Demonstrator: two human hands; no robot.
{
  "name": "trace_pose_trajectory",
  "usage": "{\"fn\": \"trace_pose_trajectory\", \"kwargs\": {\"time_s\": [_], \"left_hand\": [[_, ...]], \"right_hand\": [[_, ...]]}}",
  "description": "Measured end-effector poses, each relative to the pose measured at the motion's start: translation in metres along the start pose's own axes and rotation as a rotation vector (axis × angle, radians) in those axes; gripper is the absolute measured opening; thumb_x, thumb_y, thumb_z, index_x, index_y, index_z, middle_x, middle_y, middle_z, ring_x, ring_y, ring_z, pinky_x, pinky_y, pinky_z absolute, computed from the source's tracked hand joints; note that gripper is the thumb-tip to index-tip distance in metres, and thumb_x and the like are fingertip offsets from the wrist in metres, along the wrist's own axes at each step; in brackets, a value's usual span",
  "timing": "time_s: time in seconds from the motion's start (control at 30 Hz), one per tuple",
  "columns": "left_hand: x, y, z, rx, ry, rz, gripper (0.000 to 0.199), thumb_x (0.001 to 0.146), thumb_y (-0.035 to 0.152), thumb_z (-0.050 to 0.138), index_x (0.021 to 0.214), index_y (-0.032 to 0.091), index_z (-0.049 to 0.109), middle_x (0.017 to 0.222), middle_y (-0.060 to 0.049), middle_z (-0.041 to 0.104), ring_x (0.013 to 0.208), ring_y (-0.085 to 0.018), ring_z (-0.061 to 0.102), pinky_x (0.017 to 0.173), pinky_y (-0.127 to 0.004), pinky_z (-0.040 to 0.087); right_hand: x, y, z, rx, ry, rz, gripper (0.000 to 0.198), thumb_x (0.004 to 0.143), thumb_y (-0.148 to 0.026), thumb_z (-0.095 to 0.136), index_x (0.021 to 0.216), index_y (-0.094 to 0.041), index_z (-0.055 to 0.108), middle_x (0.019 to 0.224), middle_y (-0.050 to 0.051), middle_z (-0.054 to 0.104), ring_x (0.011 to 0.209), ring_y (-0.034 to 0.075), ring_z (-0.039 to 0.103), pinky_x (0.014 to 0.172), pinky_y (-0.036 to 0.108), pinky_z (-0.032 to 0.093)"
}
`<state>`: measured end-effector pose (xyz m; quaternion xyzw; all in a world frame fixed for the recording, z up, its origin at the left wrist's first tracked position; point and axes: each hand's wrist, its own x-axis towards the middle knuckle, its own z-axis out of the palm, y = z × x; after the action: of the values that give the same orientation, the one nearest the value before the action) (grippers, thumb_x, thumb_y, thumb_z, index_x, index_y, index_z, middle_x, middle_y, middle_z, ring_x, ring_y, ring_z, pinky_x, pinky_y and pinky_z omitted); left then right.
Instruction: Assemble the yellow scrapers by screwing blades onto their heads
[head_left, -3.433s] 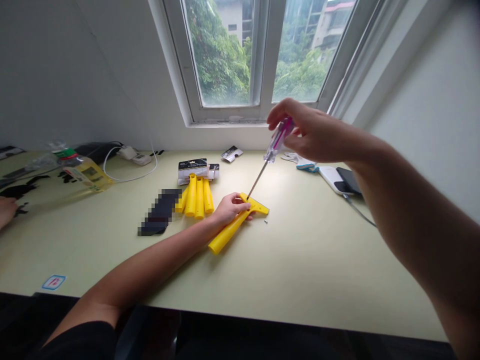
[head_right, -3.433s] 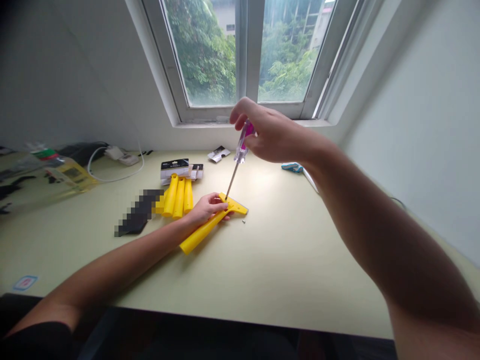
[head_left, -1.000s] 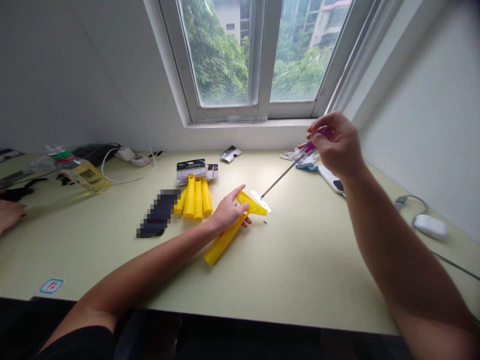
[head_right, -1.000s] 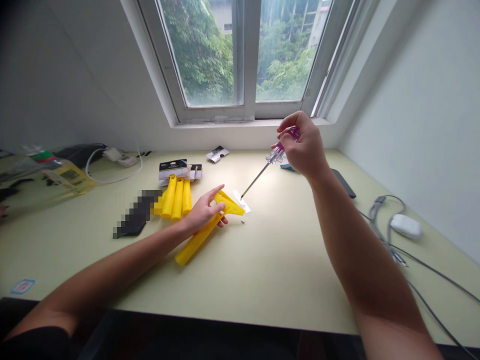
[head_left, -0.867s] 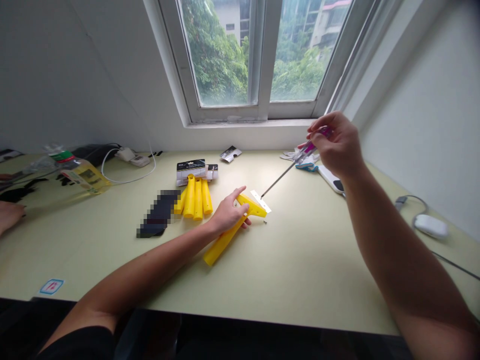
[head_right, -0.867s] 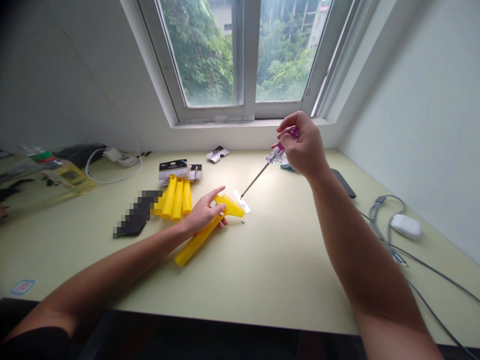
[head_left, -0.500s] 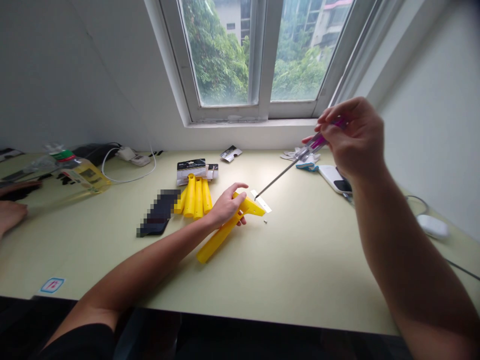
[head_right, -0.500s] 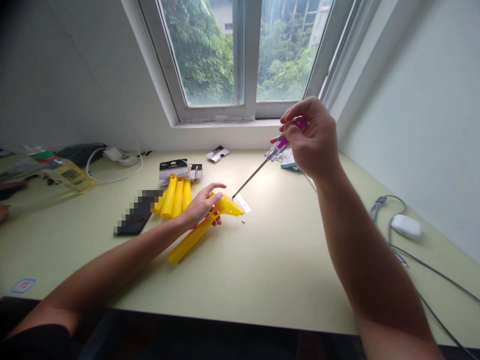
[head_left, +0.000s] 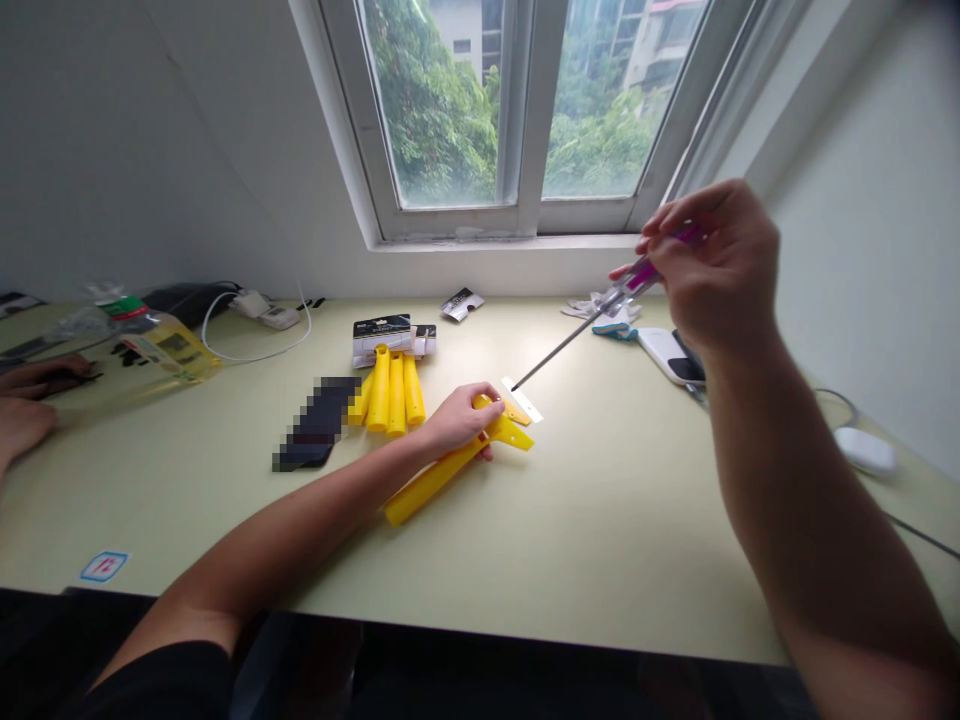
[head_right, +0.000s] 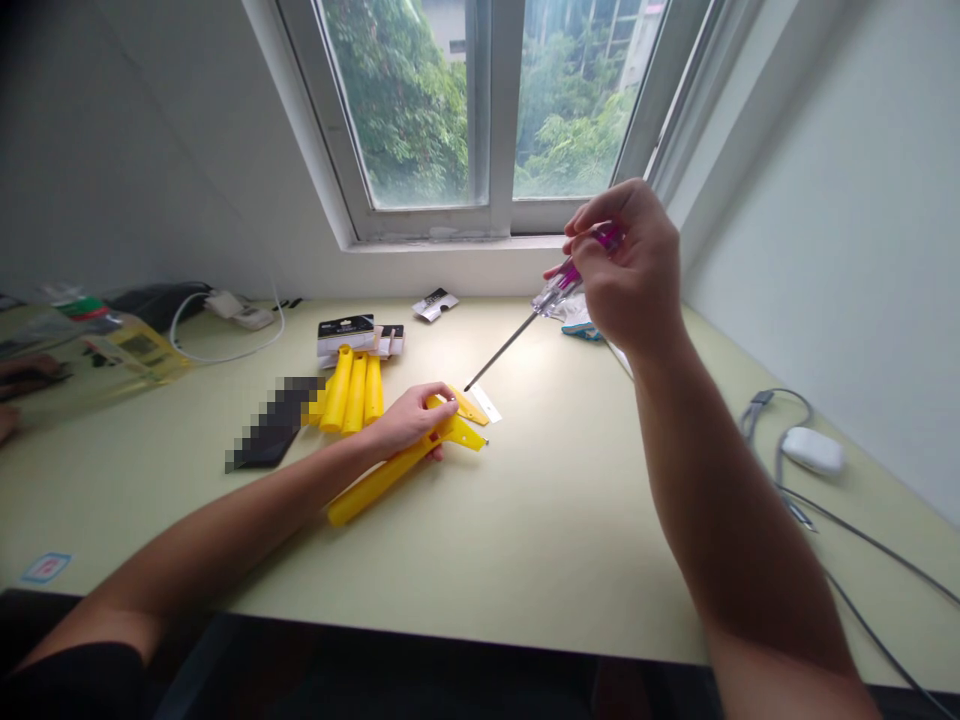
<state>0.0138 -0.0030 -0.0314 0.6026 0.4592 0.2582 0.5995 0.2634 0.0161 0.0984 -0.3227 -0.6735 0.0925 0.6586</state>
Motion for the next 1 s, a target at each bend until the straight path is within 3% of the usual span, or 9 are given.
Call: {"fn": "trace_pose_trajectory", "kwargs": {"time_s": [0.23, 0.37, 0.5, 0.63, 0.83, 1.0], "left_hand": [[-0.002, 0.001, -0.002, 0.06, -0.011, -0.118, 0.027, 0.084, 0.042, 0.059, 0.089, 0.018, 0.047, 0.059, 0.001, 0.055, 0.046, -0.019, 0.063, 0.039, -0.026, 0.047], [0.0, -0.002, -0.002, 0.034, -0.013, -0.131, 0.028, 0.084, 0.044, 0.059, 0.089, 0.019, 0.046, 0.056, 0.002, 0.054, 0.047, -0.02, 0.063, 0.039, -0.026, 0.047], [0.001, -0.004, -0.004, 0.009, -0.011, -0.143, 0.028, 0.084, 0.045, 0.058, 0.089, 0.02, 0.045, 0.052, 0.003, 0.051, 0.048, -0.022, 0.064, 0.04, -0.027, 0.048], [0.001, -0.004, -0.006, -0.025, -0.014, -0.149, 0.027, 0.084, 0.044, 0.057, 0.089, 0.021, 0.044, 0.052, 0.004, 0.048, 0.047, -0.021, 0.062, 0.04, -0.028, 0.048], [0.0, 0.001, -0.008, -0.126, 0.024, -0.193, 0.017, 0.083, 0.031, 0.05, 0.095, 0.023, 0.04, 0.057, 0.004, 0.048, 0.046, -0.019, 0.06, 0.039, -0.026, 0.046], [0.002, 0.006, -0.01, -0.19, 0.095, -0.224, 0.021, 0.077, 0.026, 0.046, 0.097, 0.023, 0.04, 0.06, 0.003, 0.048, 0.047, -0.018, 0.06, 0.04, -0.025, 0.046]], "right_hand": [[-0.005, 0.068, -0.012, -0.397, -0.097, 0.283, 0.022, 0.079, -0.021, 0.059, 0.101, -0.022, 0.056, 0.09, 0.002, 0.061, 0.059, 0.012, 0.057, 0.048, 0.027, 0.05], [-0.016, 0.096, -0.002, -0.605, -0.227, 0.344, 0.026, 0.078, -0.024, 0.059, 0.104, -0.02, 0.059, 0.096, 0.008, 0.062, 0.074, 0.019, 0.061, 0.071, 0.038, 0.053], [-0.03, 0.119, 0.015, -0.719, -0.396, 0.365, 0.033, 0.075, -0.015, 0.056, 0.107, -0.019, 0.062, 0.11, 0.013, 0.058, 0.106, 0.025, 0.057, 0.097, 0.043, 0.042], [-0.046, 0.142, 0.025, -0.739, -0.524, 0.435, 0.029, 0.077, -0.017, 0.055, 0.104, -0.018, 0.065, 0.112, 0.013, 0.058, 0.109, 0.025, 0.056, 0.097, 0.039, 0.043], [-0.058, 0.138, 0.034, -0.752, -0.642, 0.39, 0.025, 0.079, -0.019, 0.053, 0.099, -0.014, 0.067, 0.11, 0.016, 0.062, 0.103, 0.025, 0.058, 0.092, 0.037, 0.043], [-0.068, 0.105, 0.057, -0.666, -0.917, 0.276, 0.02, 0.083, -0.031, 0.052, 0.086, -0.024, 0.071, 0.093, 0.003, 0.071, 0.087, 0.019, 0.062, 0.081, 0.029, 0.042]]}}
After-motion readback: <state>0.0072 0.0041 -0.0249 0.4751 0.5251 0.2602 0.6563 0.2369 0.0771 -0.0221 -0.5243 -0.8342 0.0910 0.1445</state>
